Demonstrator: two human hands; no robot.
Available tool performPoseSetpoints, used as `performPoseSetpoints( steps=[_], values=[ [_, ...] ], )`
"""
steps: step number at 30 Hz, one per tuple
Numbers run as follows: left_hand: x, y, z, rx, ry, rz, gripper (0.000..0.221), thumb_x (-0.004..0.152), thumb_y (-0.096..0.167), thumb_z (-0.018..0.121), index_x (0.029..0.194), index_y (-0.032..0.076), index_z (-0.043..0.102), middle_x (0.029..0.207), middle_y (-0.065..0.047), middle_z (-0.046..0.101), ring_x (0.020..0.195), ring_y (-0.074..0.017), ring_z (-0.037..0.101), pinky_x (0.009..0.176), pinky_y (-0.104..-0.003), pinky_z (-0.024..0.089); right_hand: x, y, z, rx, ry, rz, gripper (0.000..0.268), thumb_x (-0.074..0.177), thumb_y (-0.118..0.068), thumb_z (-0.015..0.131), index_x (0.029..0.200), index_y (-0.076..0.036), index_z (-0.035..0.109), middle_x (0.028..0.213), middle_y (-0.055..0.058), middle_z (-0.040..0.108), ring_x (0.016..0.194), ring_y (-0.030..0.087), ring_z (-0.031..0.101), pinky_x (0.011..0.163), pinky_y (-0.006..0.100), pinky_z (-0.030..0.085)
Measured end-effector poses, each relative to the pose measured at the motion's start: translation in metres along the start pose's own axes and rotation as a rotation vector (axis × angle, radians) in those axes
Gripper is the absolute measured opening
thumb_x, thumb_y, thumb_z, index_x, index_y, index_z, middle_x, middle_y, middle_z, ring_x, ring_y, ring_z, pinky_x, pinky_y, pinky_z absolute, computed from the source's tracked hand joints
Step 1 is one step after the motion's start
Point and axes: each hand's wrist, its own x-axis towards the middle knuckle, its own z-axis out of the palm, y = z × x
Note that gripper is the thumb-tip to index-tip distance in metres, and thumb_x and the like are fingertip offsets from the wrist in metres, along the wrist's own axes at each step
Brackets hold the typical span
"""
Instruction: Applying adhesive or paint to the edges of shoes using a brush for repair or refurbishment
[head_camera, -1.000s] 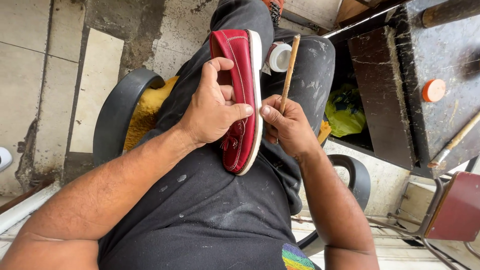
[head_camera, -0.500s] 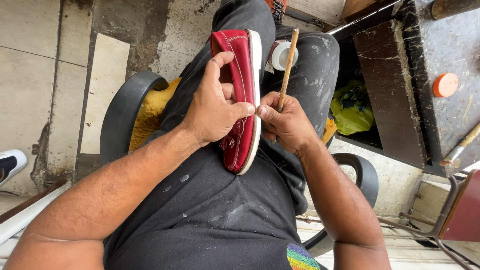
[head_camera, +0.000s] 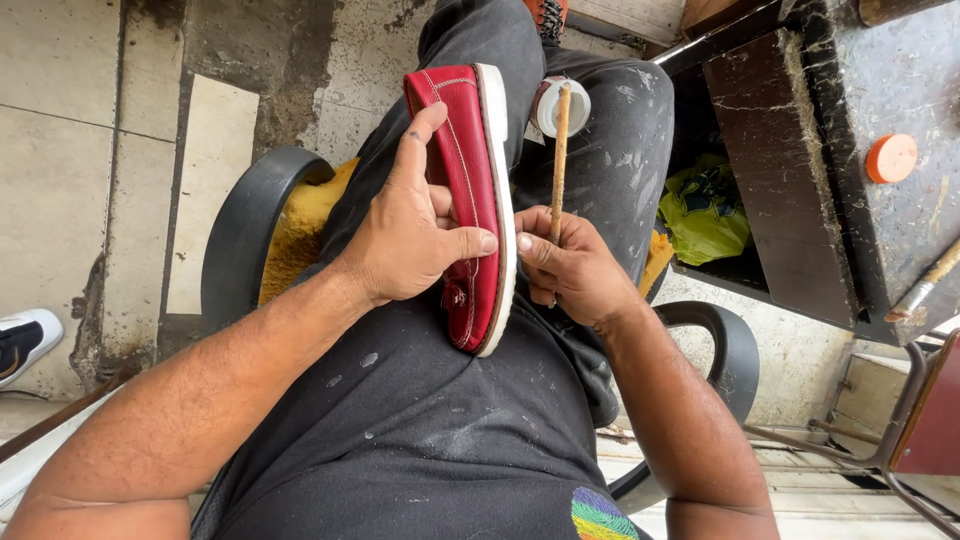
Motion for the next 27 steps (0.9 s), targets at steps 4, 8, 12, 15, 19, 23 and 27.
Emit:
performPoseSetpoints(
  steps=[4, 8, 12, 15, 19, 23, 27],
  values=[
    [0.004, 0.004, 0.001, 0.005, -0.022, -0.008, 0.118, 0.074, -0.005, 0.08, 0.162, 0.024, 0.007, 0.085, -0.014, 0.075, 0.067, -0.019, 0.074, 0.064, -0.031, 0.066, 0.001, -0.007, -0.005, 0.02, -0.049, 0.074, 0.022, 0.095, -0.021, 0.071, 0.103, -0.001, 0.063, 0.056, -0.002, 0.038, 0.044, 0.005, 0.036, 0.036, 0.023, 0.04],
    [0.004, 0.007, 0.004, 0.05, -0.011, -0.004, 0.115, 0.071, -0.002, 0.08, 0.159, 0.021, 0.01, 0.067, -0.009, 0.07, 0.051, -0.0129, 0.062, 0.054, -0.029, 0.061, 0.003, -0.008, -0.005, -0.041, -0.091, 0.115, 0.028, 0.092, -0.031, 0.075, 0.1, -0.007, 0.062, 0.057, -0.003, 0.039, 0.046, 0.005, 0.034, 0.038, 0.02, 0.037],
    [0.004, 0.014, 0.007, 0.057, 0.026, -0.045, 0.115, 0.07, -0.004, 0.081, 0.16, 0.02, 0.012, 0.071, -0.009, 0.074, 0.053, -0.0141, 0.065, 0.054, -0.03, 0.06, 0.004, -0.007, -0.001, -0.02, -0.07, 0.107, 0.025, 0.093, -0.027, 0.074, 0.1, -0.008, 0.061, 0.059, -0.002, 0.039, 0.047, 0.005, 0.034, 0.037, 0.021, 0.035],
    [0.002, 0.013, 0.01, 0.057, 0.063, -0.057, 0.115, 0.07, -0.003, 0.082, 0.16, 0.019, 0.015, 0.067, -0.007, 0.072, 0.05, -0.0126, 0.062, 0.052, -0.029, 0.058, 0.003, -0.004, 0.004, -0.082, -0.061, 0.073, 0.027, 0.094, -0.03, 0.072, 0.099, -0.007, 0.059, 0.059, -0.001, 0.038, 0.048, 0.006, 0.034, 0.037, 0.021, 0.036],
    [0.001, 0.018, 0.012, 0.086, 0.084, -0.077, 0.118, 0.069, -0.003, 0.083, 0.162, 0.018, 0.014, 0.063, -0.004, 0.066, 0.049, -0.0114, 0.059, 0.05, -0.029, 0.057, 0.003, 0.001, 0.007, -0.089, -0.053, 0.028, 0.034, 0.092, -0.036, 0.073, 0.102, -0.006, 0.059, 0.062, -0.002, 0.042, 0.047, 0.005, 0.035, 0.036, 0.02, 0.035],
    [0.002, 0.025, 0.014, 0.13, 0.094, -0.116, 0.12, 0.069, -0.003, 0.082, 0.164, 0.018, 0.012, 0.068, -0.006, 0.07, 0.054, -0.0113, 0.062, 0.055, -0.028, 0.059, 0.007, 0.004, 0.005, -0.097, -0.05, -0.016, 0.034, 0.092, -0.035, 0.073, 0.102, -0.007, 0.058, 0.067, 0.0, 0.045, 0.05, 0.005, 0.037, 0.037, 0.021, 0.035],
    [-0.001, 0.022, 0.006, 0.081, 0.027, -0.084, 0.118, 0.073, -0.004, 0.081, 0.164, 0.022, 0.01, 0.064, -0.008, 0.068, 0.051, -0.0119, 0.062, 0.052, -0.029, 0.058, -0.003, -0.005, 0.005, -0.133, -0.024, 0.018, 0.032, 0.095, -0.034, 0.07, 0.105, -0.005, 0.06, 0.061, -0.001, 0.042, 0.048, 0.005, 0.036, 0.038, 0.02, 0.036]
  ],
)
